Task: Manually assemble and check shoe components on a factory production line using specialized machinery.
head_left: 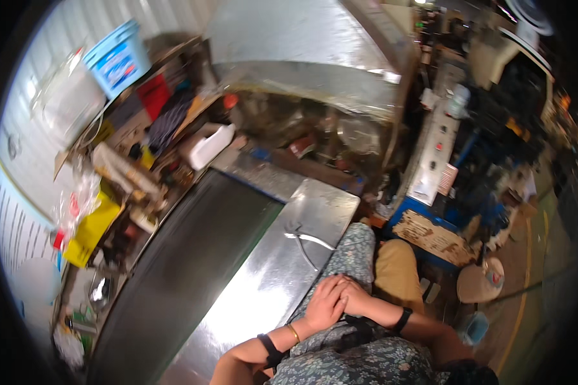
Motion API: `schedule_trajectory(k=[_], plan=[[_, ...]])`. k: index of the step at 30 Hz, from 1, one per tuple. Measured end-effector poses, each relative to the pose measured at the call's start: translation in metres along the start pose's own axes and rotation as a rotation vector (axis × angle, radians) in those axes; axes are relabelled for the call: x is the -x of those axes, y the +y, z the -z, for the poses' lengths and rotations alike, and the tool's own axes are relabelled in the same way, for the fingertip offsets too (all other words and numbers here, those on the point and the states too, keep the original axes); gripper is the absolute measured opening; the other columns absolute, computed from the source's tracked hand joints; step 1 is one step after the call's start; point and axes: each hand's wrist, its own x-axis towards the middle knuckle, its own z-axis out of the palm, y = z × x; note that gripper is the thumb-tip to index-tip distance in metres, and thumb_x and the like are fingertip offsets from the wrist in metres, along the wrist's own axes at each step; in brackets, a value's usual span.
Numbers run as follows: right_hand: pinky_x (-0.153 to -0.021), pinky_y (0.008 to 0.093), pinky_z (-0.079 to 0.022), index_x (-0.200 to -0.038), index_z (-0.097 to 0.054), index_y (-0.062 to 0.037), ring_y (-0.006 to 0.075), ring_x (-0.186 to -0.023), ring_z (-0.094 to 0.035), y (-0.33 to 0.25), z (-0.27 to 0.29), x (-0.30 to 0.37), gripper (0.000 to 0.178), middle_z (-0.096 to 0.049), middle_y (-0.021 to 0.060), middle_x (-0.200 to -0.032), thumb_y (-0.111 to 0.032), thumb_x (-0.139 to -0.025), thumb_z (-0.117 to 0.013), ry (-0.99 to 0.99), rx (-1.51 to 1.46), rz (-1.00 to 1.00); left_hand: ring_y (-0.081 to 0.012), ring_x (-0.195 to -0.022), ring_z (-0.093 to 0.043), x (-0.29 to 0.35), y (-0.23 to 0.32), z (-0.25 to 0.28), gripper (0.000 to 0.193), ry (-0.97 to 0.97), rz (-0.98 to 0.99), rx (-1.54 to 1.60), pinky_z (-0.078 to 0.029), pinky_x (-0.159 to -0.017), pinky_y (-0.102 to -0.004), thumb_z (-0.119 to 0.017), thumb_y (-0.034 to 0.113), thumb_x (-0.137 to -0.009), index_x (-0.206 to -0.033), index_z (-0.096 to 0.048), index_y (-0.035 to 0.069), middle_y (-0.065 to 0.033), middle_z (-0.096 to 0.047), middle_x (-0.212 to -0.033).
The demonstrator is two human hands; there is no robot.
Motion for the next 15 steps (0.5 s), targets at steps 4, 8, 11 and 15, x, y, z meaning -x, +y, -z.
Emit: schedule_trajectory(k=[4, 8, 11, 15], plan=[[-0.101, 0.0439, -0.041, -0.106, -0.065, -0.0023, 0.0363, -0.112, -0.054, -0.021, 0.007, 0.001, 0.034, -0.061, 0.0200, -0.115, -0.021, -0.077, -0.063, 0.092, -0.002, 0.069, -0.0429, -0.122, -0.046, 0.006, 0.014, 0.004, 0.041, 0.044, -0.019, -0.073, -0.036, -0.105, -0.0486, -0.052, 0.020, -0.092, -0.127, -0.054, -0.001, -0.0232, -0.051, -0.132], [-0.096, 0.0446, -0.044, -0.096, -0.067, -0.0014, 0.0379, -0.104, -0.057, -0.018, 0.002, 0.003, 0.027, -0.064, 0.0195, -0.106, -0.019, -0.076, -0.062, 0.116, -0.021, 0.092, -0.0420, -0.121, -0.047, 0.006, 0.020, 0.000, 0.041, 0.067, -0.071, -0.112, -0.036, -0.105, -0.0469, -0.048, 0.024, -0.094, -0.127, -0.053, -0.002, -0.0227, -0.051, -0.131], [-0.089, 0.0434, -0.048, -0.099, -0.072, -0.0079, 0.0360, -0.096, -0.062, -0.033, 0.020, 0.011, 0.026, -0.068, 0.0146, -0.098, -0.018, -0.077, -0.061, -0.016, 0.103, 0.056, -0.0418, -0.119, -0.049, 0.015, 0.010, -0.012, 0.040, 0.046, -0.056, 0.088, -0.037, -0.103, -0.0468, -0.047, 0.024, -0.095, -0.123, -0.053, -0.002, -0.0228, -0.054, -0.128], [-0.073, 0.0436, -0.053, -0.103, -0.074, -0.0354, 0.0316, -0.087, -0.067, -0.073, 0.072, 0.040, 0.024, -0.069, 0.0093, -0.092, -0.031, -0.085, -0.059, -0.558, 0.030, -0.120, -0.0394, -0.103, -0.060, 0.033, -0.005, -0.028, 0.049, -0.305, 0.077, 0.172, -0.049, -0.089, -0.0451, -0.055, 0.040, -0.091, -0.121, -0.054, 0.001, -0.0203, -0.064, -0.112]])
